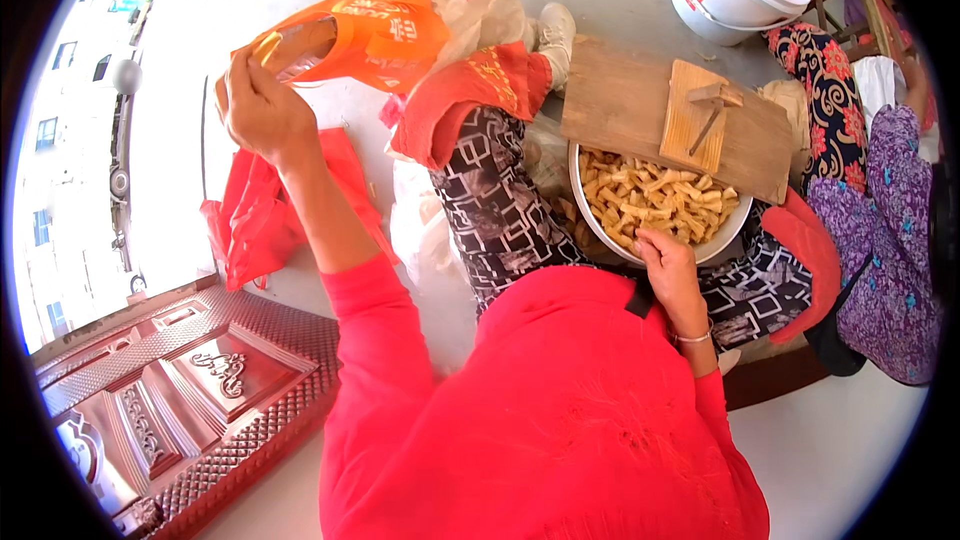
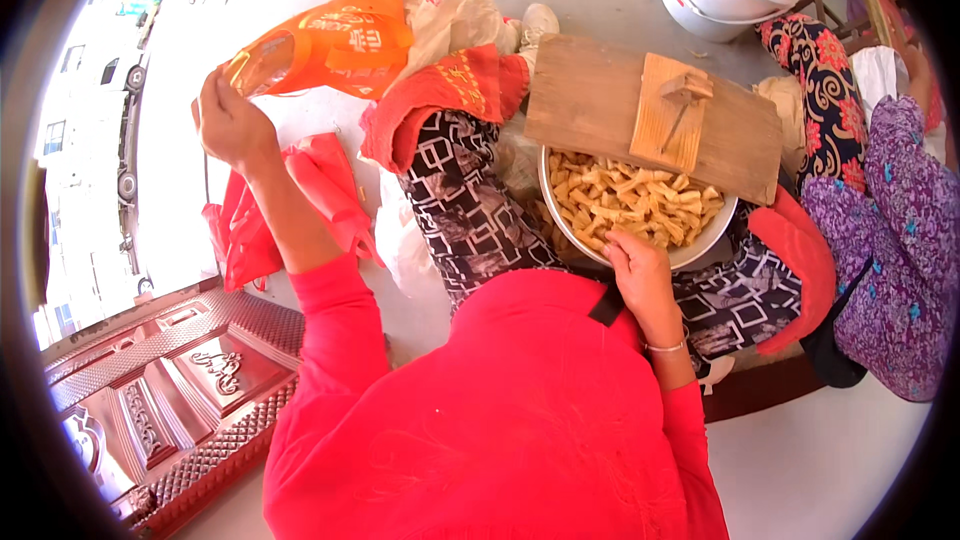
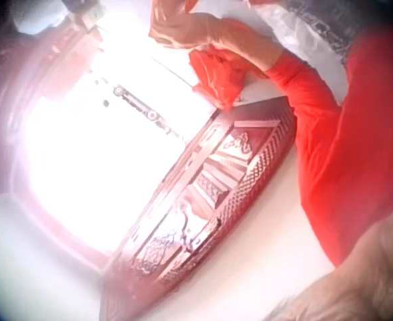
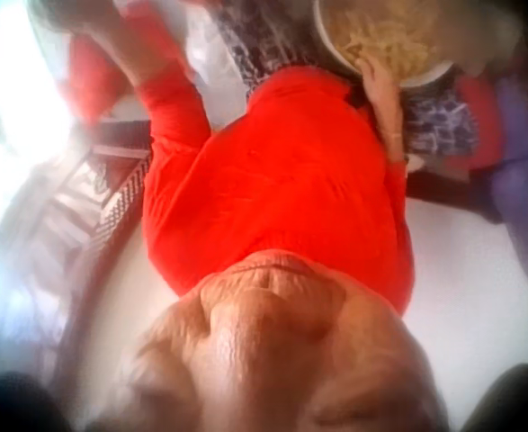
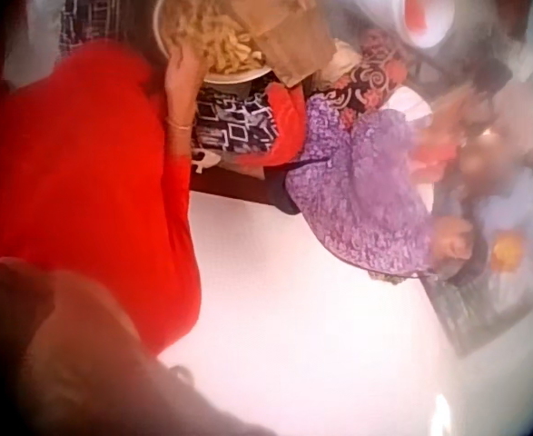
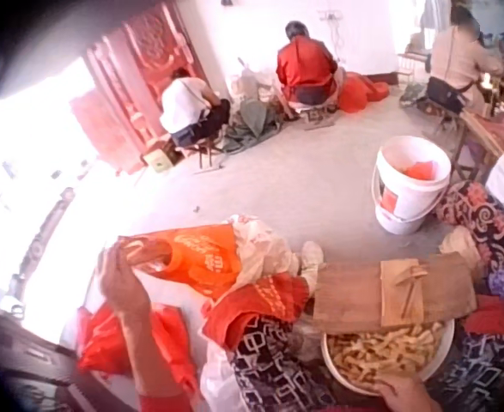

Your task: The person is preparing long strips of dough by pulling them through a wooden slot and folding them into a bowl.

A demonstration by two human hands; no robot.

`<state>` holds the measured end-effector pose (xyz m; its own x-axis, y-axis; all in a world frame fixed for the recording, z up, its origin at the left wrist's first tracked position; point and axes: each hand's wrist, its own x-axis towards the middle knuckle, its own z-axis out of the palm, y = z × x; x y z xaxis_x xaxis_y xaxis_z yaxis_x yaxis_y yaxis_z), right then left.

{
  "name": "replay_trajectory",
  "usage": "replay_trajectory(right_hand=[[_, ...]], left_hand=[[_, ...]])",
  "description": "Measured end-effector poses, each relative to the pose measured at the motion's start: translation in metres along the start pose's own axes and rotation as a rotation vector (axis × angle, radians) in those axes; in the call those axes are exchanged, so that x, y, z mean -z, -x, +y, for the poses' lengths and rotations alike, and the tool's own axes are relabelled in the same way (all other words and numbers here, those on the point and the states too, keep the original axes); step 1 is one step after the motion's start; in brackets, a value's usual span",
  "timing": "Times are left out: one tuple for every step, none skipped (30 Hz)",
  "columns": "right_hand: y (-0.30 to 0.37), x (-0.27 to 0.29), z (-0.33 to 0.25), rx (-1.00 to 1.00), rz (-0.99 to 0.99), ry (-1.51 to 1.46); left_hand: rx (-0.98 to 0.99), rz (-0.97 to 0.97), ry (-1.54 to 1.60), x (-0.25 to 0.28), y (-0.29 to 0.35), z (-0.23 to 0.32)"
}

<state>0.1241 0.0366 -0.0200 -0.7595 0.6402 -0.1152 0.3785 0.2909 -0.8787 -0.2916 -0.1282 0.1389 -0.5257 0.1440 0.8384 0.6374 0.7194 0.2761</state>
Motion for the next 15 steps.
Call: replay_trajectory(right_hand=[[-0.001, 0.0, -0.002, -0.019, -0.014, 0.007], [0.003, 0.0, -0.001, -0.017, -0.02, 0.017], [0.001, 0.0, 0.0, -0.002, -0.013, 0.024], [-0.001, -0.002, 0.001, 0.005, 0.003, 0.029], [-0.004, -0.004, 0.0, 0.001, 0.007, 0.036], [-0.003, -0.003, -0.002, -0.011, 0.007, 0.051], [-0.002, -0.003, -0.003, -0.015, 0.003, 0.06], [0.0, -0.003, -0.002, 0.006, 0.019, 0.071], [0.002, -0.003, -0.003, 0.006, 0.009, 0.069], [0.003, -0.003, -0.004, 0.008, 0.003, 0.067], [0.004, -0.003, -0.003, 0.014, 0.002, 0.065], [0.005, -0.003, 0.0, 0.014, -0.004, 0.057], [0.005, -0.003, 0.002, 0.0, -0.02, 0.051], [0.005, -0.002, 0.005, -0.016, -0.035, 0.044], [0.008, -0.002, 0.008, -0.036, -0.046, 0.039]], left_hand=[[-0.055, -0.137, -0.166, -0.005, -0.001, -0.002], [-0.112, -0.133, -0.149, -0.009, 0.007, -0.002], [-0.175, -0.111, -0.123, -0.015, 0.012, 0.001], [-0.203, -0.14, 0.01, -0.02, 0.023, 0.013], [-0.227, -0.168, 0.142, -0.02, 0.041, 0.032], [-0.238, -0.199, 0.278, -0.018, 0.064, 0.055], [-0.19, -0.335, 0.406, -0.013, 0.09, 0.08], [-0.216, -0.48, 0.51, -0.014, 0.118, 0.096], [-0.259, -0.689, 0.634, -0.014, 0.141, 0.105], [-0.261, -0.936, 0.511, -0.012, 0.165, 0.111], [-0.284, -1.134, 0.385, -0.018, 0.197, 0.108], [-0.342, -1.341, 0.177, -0.023, 0.224, 0.108], [-0.456, -1.409, 0.061, -0.024, 0.242, 0.109], [-0.597, -1.534, 0.022, -0.028, 0.256, 0.107], [-0.747, -1.655, -0.014, -0.032, 0.272, 0.106]])
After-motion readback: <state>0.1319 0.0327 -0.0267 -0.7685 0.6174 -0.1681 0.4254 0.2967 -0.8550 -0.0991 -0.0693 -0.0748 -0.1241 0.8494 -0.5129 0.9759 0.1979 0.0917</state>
